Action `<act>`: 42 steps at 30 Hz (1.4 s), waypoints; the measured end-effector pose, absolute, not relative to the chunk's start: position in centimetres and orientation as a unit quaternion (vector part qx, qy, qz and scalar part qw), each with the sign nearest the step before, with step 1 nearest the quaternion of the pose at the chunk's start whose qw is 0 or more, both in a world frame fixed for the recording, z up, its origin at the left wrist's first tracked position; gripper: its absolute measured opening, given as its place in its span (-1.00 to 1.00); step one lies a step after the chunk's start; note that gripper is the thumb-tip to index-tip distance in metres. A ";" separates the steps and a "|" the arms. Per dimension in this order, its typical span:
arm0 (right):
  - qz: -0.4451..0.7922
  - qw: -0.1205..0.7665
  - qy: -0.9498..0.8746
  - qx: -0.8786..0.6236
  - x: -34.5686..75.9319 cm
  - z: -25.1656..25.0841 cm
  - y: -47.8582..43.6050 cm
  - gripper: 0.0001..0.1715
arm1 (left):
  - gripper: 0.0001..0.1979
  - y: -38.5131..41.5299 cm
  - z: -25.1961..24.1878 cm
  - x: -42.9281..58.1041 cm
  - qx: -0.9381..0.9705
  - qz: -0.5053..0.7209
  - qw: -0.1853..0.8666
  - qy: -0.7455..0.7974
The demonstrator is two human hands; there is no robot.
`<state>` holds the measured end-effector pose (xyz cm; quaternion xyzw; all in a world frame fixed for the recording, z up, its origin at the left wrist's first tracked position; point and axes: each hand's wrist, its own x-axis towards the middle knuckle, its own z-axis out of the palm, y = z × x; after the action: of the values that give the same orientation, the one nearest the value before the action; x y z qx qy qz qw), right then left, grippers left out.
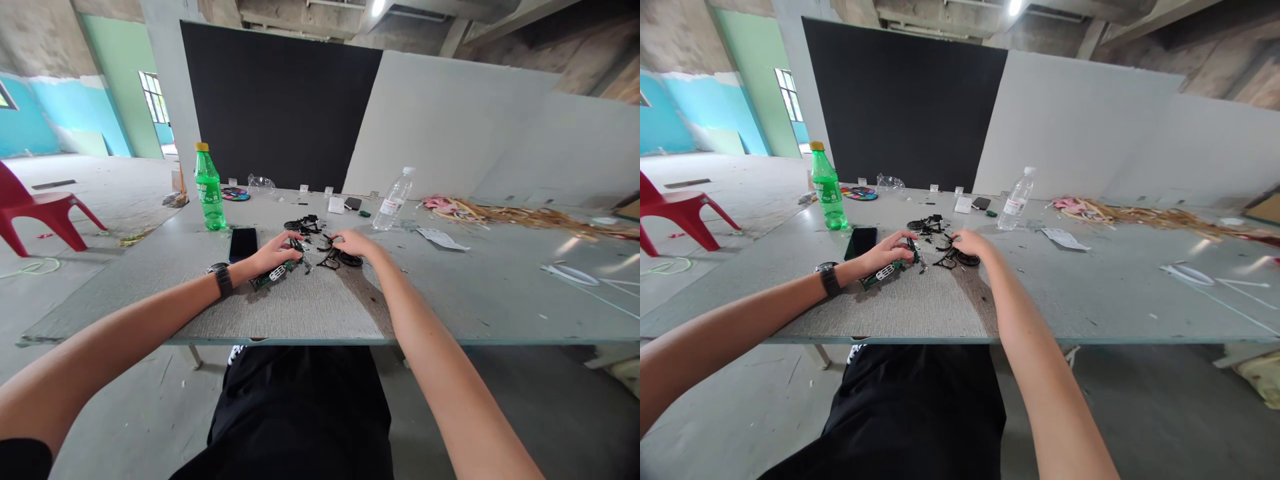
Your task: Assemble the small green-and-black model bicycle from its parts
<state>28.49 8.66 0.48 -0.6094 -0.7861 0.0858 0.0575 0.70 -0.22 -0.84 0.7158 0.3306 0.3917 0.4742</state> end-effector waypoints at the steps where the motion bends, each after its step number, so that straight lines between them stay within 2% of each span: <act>1: 0.088 0.058 -0.785 -0.610 28.5 0.5 8.7 -0.51 | -0.58 -0.2 -0.9 0.7 0.720 0.389 0.469 0.331; 7: 0.098 0.058 -0.795 -0.596 28.2 0.4 8.7 -0.53 | -0.57 0.1 -1.2 0.7 0.749 0.392 0.423 0.326; 42: 0.119 0.068 -0.815 -0.563 27.5 0.5 8.2 -0.54 | -0.49 -0.3 -1.2 0.6 0.824 0.323 0.356 0.299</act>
<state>27.47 8.21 0.46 -0.5634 -0.8147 0.1189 0.0680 0.56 -0.31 -1.19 0.8243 0.2990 0.3228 0.3562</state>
